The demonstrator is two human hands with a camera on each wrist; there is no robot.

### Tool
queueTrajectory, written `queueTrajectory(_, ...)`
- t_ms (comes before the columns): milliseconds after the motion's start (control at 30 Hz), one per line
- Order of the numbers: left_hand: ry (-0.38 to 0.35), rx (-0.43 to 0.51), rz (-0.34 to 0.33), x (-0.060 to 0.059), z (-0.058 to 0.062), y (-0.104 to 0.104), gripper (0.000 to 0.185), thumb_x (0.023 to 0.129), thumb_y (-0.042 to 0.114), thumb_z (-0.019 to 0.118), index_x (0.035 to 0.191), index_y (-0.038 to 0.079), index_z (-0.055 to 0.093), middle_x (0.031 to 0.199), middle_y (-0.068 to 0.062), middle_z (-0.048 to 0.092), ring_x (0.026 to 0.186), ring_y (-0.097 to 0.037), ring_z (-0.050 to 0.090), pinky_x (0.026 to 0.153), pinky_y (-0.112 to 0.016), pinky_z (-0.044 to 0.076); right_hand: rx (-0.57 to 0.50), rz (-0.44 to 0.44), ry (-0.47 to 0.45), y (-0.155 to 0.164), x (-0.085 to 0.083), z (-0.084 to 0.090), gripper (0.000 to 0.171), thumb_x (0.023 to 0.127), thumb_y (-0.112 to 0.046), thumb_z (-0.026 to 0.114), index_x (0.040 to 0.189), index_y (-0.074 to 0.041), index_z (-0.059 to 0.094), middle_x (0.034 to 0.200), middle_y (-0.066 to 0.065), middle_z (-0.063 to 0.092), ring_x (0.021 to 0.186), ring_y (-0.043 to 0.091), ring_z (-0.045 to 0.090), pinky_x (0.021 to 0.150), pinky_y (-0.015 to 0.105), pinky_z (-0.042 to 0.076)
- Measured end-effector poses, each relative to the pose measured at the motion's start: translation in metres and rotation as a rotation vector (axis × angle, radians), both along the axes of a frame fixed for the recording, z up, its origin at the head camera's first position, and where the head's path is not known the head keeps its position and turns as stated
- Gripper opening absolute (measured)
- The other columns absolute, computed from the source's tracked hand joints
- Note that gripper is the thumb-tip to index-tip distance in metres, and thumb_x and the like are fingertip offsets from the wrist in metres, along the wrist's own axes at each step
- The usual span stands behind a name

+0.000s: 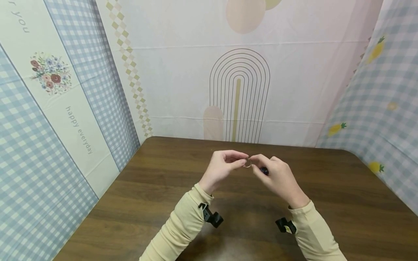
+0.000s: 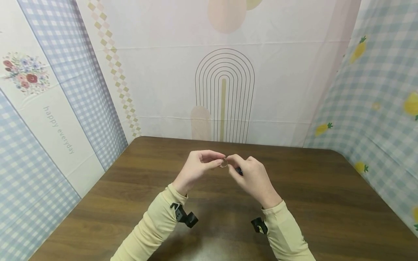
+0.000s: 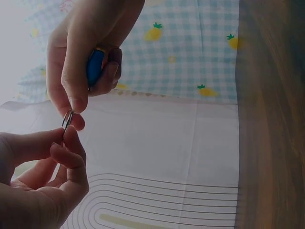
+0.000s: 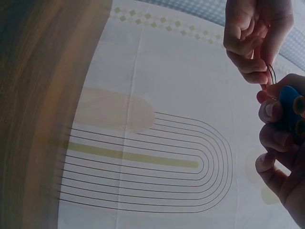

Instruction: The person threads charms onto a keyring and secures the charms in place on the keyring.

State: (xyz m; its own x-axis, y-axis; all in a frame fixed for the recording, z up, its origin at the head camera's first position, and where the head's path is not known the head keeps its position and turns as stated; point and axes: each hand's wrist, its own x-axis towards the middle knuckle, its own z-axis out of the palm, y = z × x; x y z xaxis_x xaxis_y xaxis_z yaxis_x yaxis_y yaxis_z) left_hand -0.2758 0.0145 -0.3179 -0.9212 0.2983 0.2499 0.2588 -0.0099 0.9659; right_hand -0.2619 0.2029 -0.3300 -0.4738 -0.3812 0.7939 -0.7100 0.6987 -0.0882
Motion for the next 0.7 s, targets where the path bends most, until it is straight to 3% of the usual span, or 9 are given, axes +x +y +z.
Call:
queueTrajectory(200, 0.001, 0.000, -0.042, 0.002, -0.001, -0.002, 0.021, 0.091, 0.006, 0.065, 0.108, -0.005, 0.069, 0.106, -0.026, 0.070, 0.081, -0.006, 0.065, 0.072, -0.019, 0.052, -0.008, 0.006, 0.043, -0.002, 0.002, -0.001, 0.019, 0.076, 0.002, 0.071, 0.090, -0.011, 0.070, 0.071, -0.006, 0.069, 0.059, 0.009, 0.046, 0.053, 0.023, 0.039)
queueTrajectory(433, -0.029, 0.042, -0.043, 0.006, 0.001, -0.004, 0.027, 0.085, -0.001, 0.069, 0.111, -0.005, 0.066, 0.092, -0.010, 0.070, 0.079, -0.005, 0.065, 0.079, -0.022, 0.054, -0.011, -0.018, -0.004, -0.005, 0.008, 0.000, 0.026, 0.077, 0.002, 0.073, 0.098, -0.014, 0.069, 0.069, -0.008, 0.067, 0.061, 0.007, 0.044, 0.056, 0.023, 0.039)
queueTrajectory(700, -0.027, 0.023, -0.034, 0.006, -0.001, -0.007, 0.023, 0.087, 0.004, 0.069, 0.109, -0.004, 0.069, 0.109, -0.022, 0.071, 0.083, -0.007, 0.066, 0.077, -0.024, 0.054, -0.005, -0.027, -0.014, -0.008, 0.013, 0.001, 0.027, 0.077, 0.002, 0.072, 0.099, -0.015, 0.070, 0.069, -0.010, 0.065, 0.062, 0.006, 0.041, 0.056, 0.023, 0.037)
